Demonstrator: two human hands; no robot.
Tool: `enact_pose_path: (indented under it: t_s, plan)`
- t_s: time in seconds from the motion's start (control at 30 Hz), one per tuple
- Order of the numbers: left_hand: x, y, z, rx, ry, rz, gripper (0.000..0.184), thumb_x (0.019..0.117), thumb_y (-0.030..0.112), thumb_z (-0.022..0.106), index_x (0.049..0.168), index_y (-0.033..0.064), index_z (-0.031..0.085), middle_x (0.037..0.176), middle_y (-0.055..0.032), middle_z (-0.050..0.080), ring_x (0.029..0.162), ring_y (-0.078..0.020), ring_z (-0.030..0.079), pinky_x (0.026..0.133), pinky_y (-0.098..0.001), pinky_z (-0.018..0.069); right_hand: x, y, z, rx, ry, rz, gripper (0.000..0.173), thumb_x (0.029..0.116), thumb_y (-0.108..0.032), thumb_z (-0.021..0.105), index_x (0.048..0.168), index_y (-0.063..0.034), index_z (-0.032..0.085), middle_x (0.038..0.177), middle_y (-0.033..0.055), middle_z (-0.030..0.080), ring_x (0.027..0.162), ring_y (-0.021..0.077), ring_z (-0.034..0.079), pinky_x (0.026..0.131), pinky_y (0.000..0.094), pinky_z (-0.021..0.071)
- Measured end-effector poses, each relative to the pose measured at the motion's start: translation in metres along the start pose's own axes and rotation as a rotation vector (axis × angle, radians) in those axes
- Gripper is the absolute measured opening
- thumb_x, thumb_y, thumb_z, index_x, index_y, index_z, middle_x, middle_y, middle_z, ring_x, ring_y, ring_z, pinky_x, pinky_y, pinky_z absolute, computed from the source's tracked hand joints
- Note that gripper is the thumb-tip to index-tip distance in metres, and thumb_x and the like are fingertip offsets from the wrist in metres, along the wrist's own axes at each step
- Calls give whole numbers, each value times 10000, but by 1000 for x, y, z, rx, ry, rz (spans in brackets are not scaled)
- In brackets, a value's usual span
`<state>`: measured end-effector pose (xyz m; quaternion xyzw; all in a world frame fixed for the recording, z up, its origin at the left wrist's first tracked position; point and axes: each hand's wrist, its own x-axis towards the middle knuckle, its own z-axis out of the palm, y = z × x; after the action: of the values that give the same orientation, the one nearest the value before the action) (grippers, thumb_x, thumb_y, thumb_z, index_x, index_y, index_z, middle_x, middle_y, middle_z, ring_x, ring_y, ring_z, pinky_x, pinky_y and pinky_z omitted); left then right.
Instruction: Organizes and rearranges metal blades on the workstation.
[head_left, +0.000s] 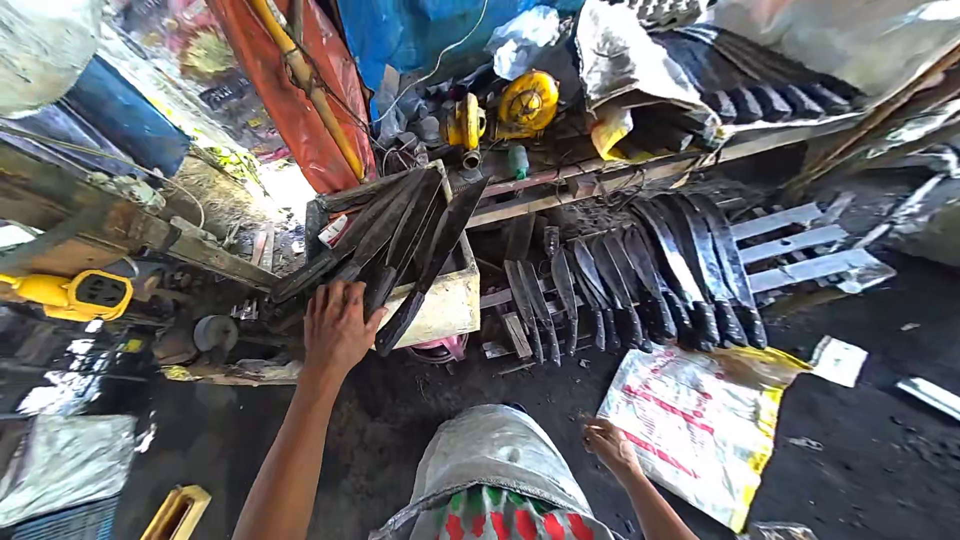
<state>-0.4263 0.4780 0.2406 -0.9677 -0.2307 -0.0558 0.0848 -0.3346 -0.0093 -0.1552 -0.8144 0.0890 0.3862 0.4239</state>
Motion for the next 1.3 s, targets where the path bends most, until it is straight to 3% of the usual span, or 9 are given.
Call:
enact_pose_path:
  t_s: [0.27, 0.4, 0.5, 0.6, 0.7, 0.8, 0.97, 1.13, 1.3]
  plan:
    - [32, 8, 37, 87, -216, -48, 501, 989, 493, 609, 1185, 41, 701, 1212, -178, 667, 1217, -355, 603, 1005, -545, 491, -11, 76, -11, -89, 11, 219, 340, 1027, -217, 630, 1300, -15, 642, 1144, 271, 706, 932, 417, 725, 825, 612, 581]
    - [44, 4, 10, -10, -260, -231, 539, 992, 490, 605, 1307, 52, 623, 1324, -214, 621, 1109, -427, 659, 860, -649, 542, -20, 75, -10, -44, 12, 207, 344, 1024, -198, 630, 1316, -16, 627, 1170, 270, 699, 936, 422, 728, 819, 620, 587]
    - [56, -7, 1, 88, -225, -210, 558, 958, 479, 619, 1314, 52, 576, 1287, -233, 618, 953, -434, 690, 744, -630, 558, -14, 75, -8, -37, 20, 210, 341, 1027, -209, 631, 1316, -26, 634, 1175, 265, 699, 933, 411, 726, 810, 614, 583]
    - [66, -10, -2, 190, -324, -199, 665, 955, 529, 647, 1387, 38, 525, 1286, -274, 611, 957, -469, 679, 780, -640, 539, -9, 71, -8, -20, 27, 199, 326, 1032, -210, 626, 1309, -38, 642, 1168, 244, 708, 945, 403, 726, 823, 611, 581]
    - [67, -20, 12, 249, -286, -161, 605, 930, 488, 716, 1362, 82, 596, 1274, -278, 607, 982, -478, 661, 772, -641, 540, -1, 70, -11, -11, 43, 156, 317, 1027, -207, 626, 1292, -35, 652, 1129, 243, 717, 915, 400, 725, 813, 612, 579]
    - [69, -25, 20, 330, -218, -99, 502, 902, 425, 746, 1267, 88, 676, 1291, -248, 593, 1217, -470, 546, 944, -643, 477, 2, 64, -12, -14, 47, 151, 333, 1031, -211, 623, 1311, -33, 645, 1132, 243, 718, 916, 397, 727, 832, 616, 575]
    - [76, -31, 24, 241, -285, -142, 469, 943, 388, 692, 1269, 51, 668, 1279, -231, 643, 1243, -425, 583, 1017, -641, 448, 4, 62, -12, -14, 41, 171, 342, 1027, -213, 633, 1318, -33, 641, 1130, 243, 720, 906, 399, 726, 815, 609, 575]
    - [84, -30, 16, 234, -337, -175, 464, 913, 431, 679, 1166, 42, 695, 1239, -226, 647, 1219, -417, 595, 977, -613, 486, 4, 63, -7, -19, 25, 167, 331, 1025, -210, 638, 1299, -25, 644, 1131, 250, 715, 901, 396, 726, 819, 612, 576]
    - [104, -37, -23, 167, -362, -185, 455, 920, 412, 681, 1142, 15, 678, 1268, -251, 623, 1100, -471, 641, 835, -687, 523, 0, 62, -8, -5, 26, 169, 334, 1023, -209, 640, 1302, -26, 643, 1152, 250, 710, 946, 411, 723, 834, 617, 579]
